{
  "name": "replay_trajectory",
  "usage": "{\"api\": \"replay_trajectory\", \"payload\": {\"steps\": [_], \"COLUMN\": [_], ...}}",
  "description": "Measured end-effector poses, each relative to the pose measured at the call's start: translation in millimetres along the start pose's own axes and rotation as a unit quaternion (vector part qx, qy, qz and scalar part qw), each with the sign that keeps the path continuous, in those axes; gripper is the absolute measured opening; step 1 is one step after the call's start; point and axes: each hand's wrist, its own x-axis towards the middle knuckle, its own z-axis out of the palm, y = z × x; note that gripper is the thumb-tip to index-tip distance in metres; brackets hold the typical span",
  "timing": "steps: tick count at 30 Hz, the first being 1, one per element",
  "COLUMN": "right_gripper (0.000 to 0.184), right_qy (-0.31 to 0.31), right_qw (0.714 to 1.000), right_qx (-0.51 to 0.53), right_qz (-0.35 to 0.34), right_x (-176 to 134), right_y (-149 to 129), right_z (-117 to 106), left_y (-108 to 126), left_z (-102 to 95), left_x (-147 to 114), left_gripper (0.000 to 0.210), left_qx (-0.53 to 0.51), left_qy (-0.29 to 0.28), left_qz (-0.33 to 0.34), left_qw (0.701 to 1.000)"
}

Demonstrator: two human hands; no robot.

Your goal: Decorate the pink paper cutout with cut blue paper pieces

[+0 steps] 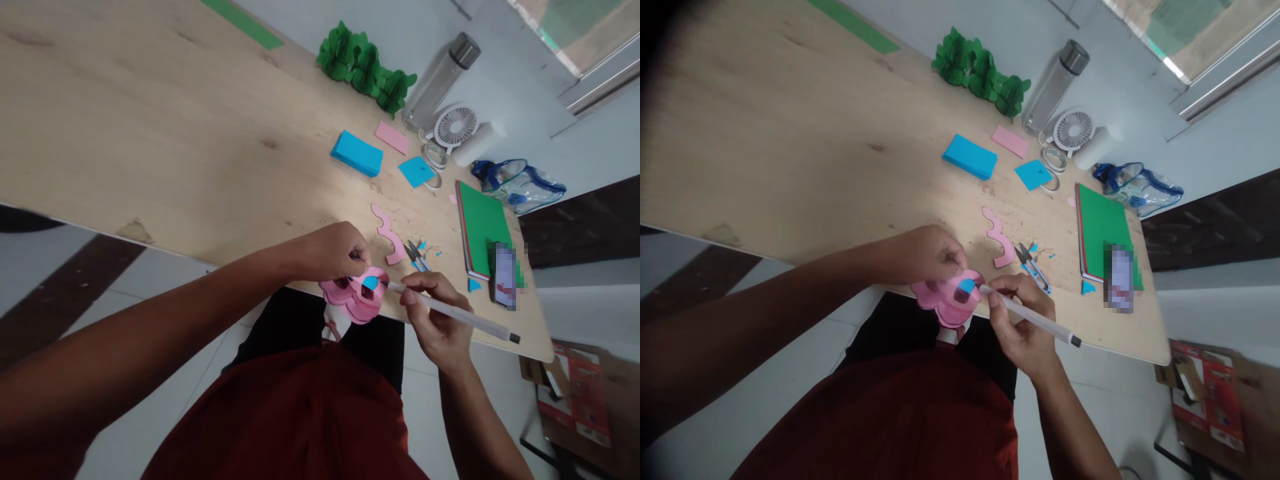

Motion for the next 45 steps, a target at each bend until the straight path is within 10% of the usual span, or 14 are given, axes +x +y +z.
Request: {"api": "replay_trajectory", "payload": {"steps": [15,45], "right_gripper": [0.012,0.008], "right_qy": [-0.012,-0.038], "right_qw": [0.983,0.974], "right_qx": [-0.088,-0.141], "right_qz": [-0.162,-0.176], "right_x": [6.1,7.5], "right_y": [2.5,-2.7], "right_z": [3.1,3.8], "left_y": [-3.0,-1.9], "left_z": [1.6,1.6], "left_x": [1.3,-0.8], "left_gripper": [0.019,0.017], "left_qx": [-0.01,-0.028], "left_qy": [-0.025,-0.025], "left_qz": [-0.038,-0.016], "left_qw": [0.999,0.999]}}
